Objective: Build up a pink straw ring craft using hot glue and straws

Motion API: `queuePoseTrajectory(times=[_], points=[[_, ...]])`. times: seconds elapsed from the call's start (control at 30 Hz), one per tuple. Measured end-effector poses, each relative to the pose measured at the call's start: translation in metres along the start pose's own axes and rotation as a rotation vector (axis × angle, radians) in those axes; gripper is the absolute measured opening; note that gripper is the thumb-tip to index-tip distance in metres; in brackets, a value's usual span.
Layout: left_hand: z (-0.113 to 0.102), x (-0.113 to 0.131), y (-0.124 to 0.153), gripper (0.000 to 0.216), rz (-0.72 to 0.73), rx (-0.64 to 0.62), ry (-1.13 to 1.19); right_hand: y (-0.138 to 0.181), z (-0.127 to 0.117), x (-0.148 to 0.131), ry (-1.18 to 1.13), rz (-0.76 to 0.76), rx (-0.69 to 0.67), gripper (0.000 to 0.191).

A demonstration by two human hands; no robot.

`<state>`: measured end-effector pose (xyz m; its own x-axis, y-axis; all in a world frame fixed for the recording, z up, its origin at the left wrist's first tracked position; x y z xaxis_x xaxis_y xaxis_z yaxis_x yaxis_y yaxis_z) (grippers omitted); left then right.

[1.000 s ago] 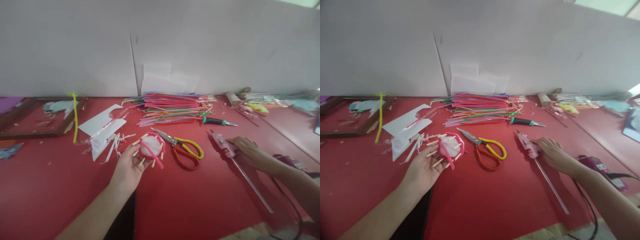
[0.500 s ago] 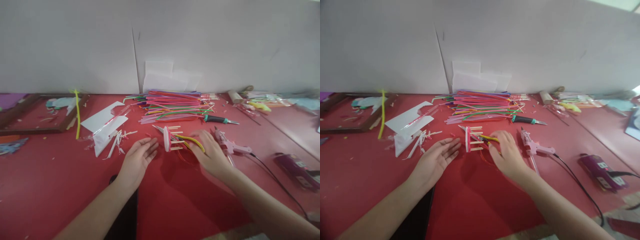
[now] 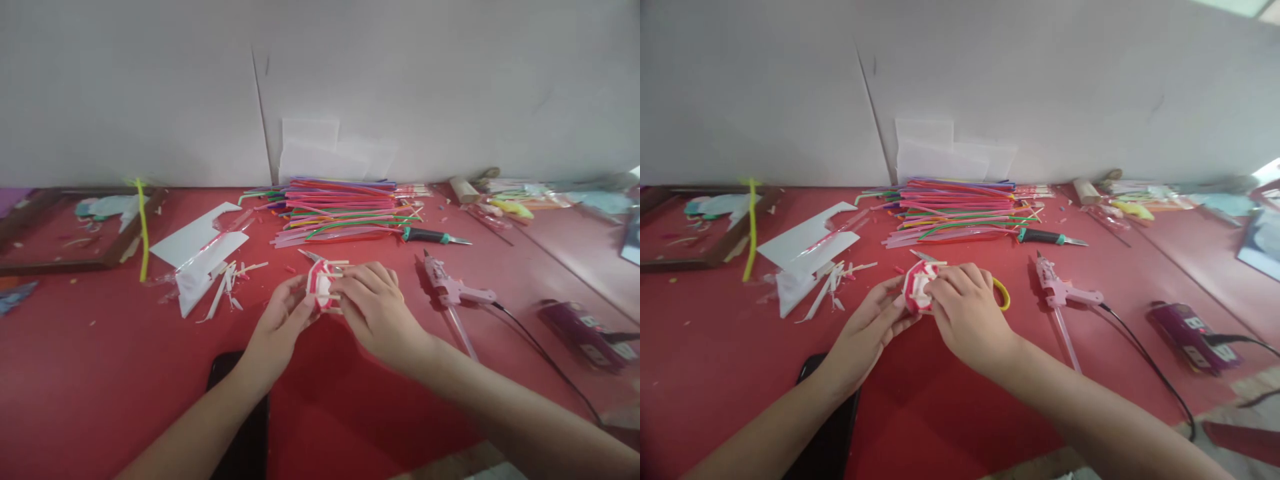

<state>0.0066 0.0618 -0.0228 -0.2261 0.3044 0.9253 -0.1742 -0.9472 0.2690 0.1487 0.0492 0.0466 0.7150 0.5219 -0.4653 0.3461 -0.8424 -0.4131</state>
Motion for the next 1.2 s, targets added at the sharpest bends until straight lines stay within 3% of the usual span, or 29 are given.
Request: queuePoseTrajectory(times=[0.1,0.33,0.53,0.7,0.77,0.87,1.0,1.2], points=[[0.003,0.002,0.002,0.031,-0.046,-0.030,0.073,-0.001,-0.002,-0.008,-0.034,0.019,0.049,0.017],[0.014,-0.003,0.008,0.032,-0.406,-0.205,0.386,-0.003,-0.008,-0.025,-0.120,-0.116,0.163,0.016],[0.023,0.002,0.011,0.033,-0.370,-0.337,0.434,0.002,-0.012,-0.041,-0.249,-0.334,0.155,0.017],[0.023,0.001,0.012,0.021,-0.382,-0.286,0.407,0.009,-0.017,-0.050,-0.323,-0.371,0.146,0.018],[0.022,0.000,0.011,0.026,-0.402,-0.244,0.389,0.012,-0.023,-0.050,-0.324,-0.349,0.189,0.017],[0.016,-0.001,0.009,0.031,-0.401,-0.154,0.374,0.013,-0.029,-0.037,-0.170,-0.153,0.263,0.012],[0.016,-0.001,0.009,0.026,-0.359,-0.132,0.363,0.013,-0.024,-0.025,0.139,0.068,0.181,0.010],[0.015,-0.003,0.009,0.017,-0.291,-0.155,0.310,0.012,-0.029,-0.038,0.248,0.007,0.129,0.015]])
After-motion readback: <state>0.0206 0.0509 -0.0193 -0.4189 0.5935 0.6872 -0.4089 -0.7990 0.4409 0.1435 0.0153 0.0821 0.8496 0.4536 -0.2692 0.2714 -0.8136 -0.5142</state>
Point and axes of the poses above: each hand's wrist, its own y-axis away from the middle knuckle, its own z-axis out of the palm, x = y × z, the point moved 7 cm from there along -y, towards the middle knuckle, and after that the axes turned 6 degrees about -y, right-handed, at the moved point
